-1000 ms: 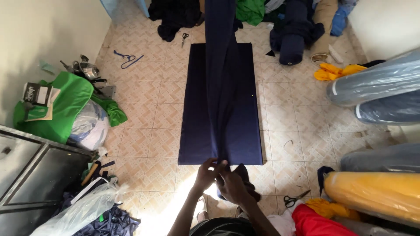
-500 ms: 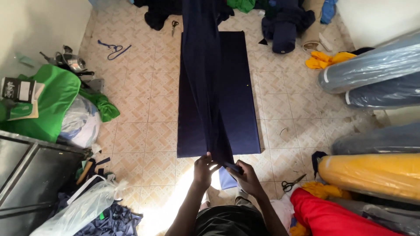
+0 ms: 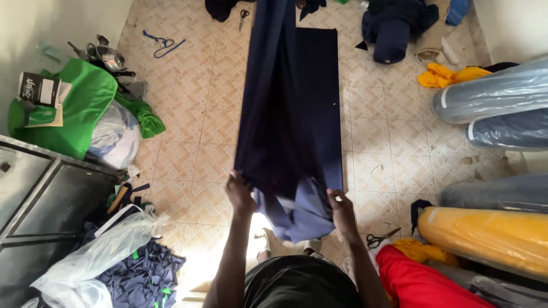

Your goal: Unfolding, smoothing, and cutting a large piece of dark blue fabric on the floor using scissors.

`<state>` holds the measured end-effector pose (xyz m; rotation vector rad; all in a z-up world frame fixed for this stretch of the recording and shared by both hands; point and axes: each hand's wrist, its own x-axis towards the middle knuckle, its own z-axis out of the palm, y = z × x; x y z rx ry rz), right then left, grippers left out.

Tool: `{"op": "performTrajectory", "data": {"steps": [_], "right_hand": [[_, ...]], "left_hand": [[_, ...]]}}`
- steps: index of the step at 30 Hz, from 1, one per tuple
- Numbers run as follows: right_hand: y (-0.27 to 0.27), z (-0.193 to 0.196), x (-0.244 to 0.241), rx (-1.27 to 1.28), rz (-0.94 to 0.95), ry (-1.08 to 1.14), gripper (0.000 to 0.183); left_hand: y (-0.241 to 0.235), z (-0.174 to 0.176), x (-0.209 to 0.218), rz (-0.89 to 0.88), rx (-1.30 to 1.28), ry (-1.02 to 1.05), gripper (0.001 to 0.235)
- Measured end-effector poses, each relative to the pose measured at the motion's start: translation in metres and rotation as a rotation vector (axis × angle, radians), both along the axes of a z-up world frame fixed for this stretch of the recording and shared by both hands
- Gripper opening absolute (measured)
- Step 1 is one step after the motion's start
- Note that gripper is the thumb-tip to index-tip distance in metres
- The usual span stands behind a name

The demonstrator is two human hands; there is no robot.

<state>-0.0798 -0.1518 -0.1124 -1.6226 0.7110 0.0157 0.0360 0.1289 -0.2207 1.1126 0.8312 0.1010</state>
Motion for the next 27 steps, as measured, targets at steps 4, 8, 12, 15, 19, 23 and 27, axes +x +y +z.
{"op": "performTrajectory", "data": {"steps": [4, 8, 12, 15, 19, 23, 27], "right_hand": [[-0.021, 0.052, -0.009, -0.206, 0.056, 0.063, 0.067], [-0.076, -0.045, -0.034, -0.436, 0.127, 0.036, 0.037], [-0.102, -0.101, -0.052, -0.477, 0.096, -0.013, 0.019], [-0.115, -0.103, -0.052, -0.444, 0.056, -0.002, 0.018], [-0.11, -0.064, -0.035, -0.39, -0.016, -0.114, 0.012], [-0.065, -0.015, -0.009, -0.362, 0.272, -0.28, 0.044], [-0.01, 0.059, 0.001, -0.515, 0.62, -0.33, 0.048]], "left_hand": [[-0.006, 0.128, 0.0, 0.107, -0.043, -0.104, 0.039], [-0.019, 0.155, -0.036, -0.474, 0.48, -0.028, 0.056], [-0.007, 0.027, -0.093, -0.836, 0.805, 0.513, 0.089], [-0.025, 0.028, -0.14, -0.665, 0.75, 0.374, 0.054], [-0.044, 0.025, -0.121, -0.571, 0.719, 0.183, 0.034], [-0.086, 0.082, -0.087, -0.436, 0.385, -0.075, 0.036], [-0.128, 0.101, -0.071, -0.9, 0.469, -0.6, 0.042]]}}
